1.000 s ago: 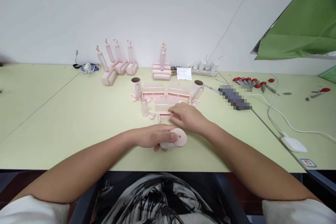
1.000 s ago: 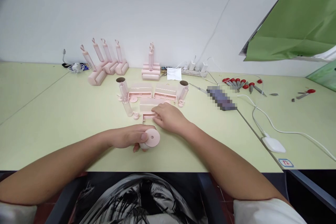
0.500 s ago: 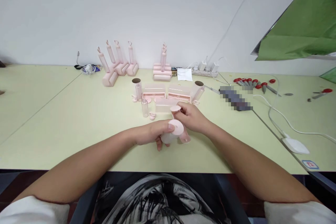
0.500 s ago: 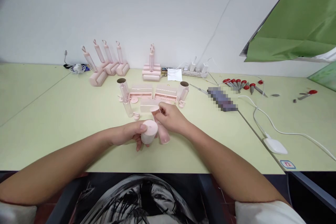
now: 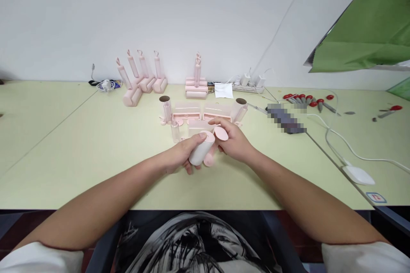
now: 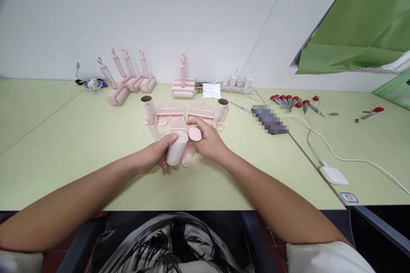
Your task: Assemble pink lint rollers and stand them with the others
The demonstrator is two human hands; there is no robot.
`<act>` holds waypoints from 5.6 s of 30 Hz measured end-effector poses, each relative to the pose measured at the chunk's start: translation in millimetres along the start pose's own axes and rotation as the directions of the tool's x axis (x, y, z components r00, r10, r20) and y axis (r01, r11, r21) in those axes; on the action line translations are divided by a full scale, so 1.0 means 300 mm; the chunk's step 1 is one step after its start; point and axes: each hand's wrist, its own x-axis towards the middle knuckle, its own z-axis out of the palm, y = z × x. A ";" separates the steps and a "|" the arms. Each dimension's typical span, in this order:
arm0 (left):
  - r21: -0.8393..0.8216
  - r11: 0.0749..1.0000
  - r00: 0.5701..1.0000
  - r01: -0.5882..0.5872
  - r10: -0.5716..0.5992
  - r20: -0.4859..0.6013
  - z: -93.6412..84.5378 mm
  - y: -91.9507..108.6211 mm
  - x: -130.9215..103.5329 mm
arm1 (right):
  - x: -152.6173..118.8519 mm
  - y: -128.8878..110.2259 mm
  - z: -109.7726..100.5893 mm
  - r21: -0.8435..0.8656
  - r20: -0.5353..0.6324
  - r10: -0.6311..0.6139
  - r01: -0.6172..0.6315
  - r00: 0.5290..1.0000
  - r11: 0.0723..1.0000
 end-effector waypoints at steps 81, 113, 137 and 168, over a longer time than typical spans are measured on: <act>0.798 0.111 0.513 -0.592 0.816 0.267 0.054 -0.056 -0.008 | -0.046 -0.065 0.075 0.530 -0.112 0.054 0.013 0.992 0.848; 0.796 0.053 0.381 -0.602 0.896 0.229 0.060 -0.047 -0.035 | -0.083 -0.106 0.065 0.202 -0.270 -0.153 0.212 0.951 0.956; 0.778 0.092 0.367 -0.622 0.911 0.186 0.110 -0.051 -0.043 | -0.058 -0.090 0.076 0.418 -0.100 0.027 0.017 0.995 0.908; 0.765 -0.028 0.276 -0.643 0.923 0.266 0.070 -0.070 -0.006 | -0.086 -0.089 0.055 0.338 -0.226 -0.291 0.355 0.930 0.872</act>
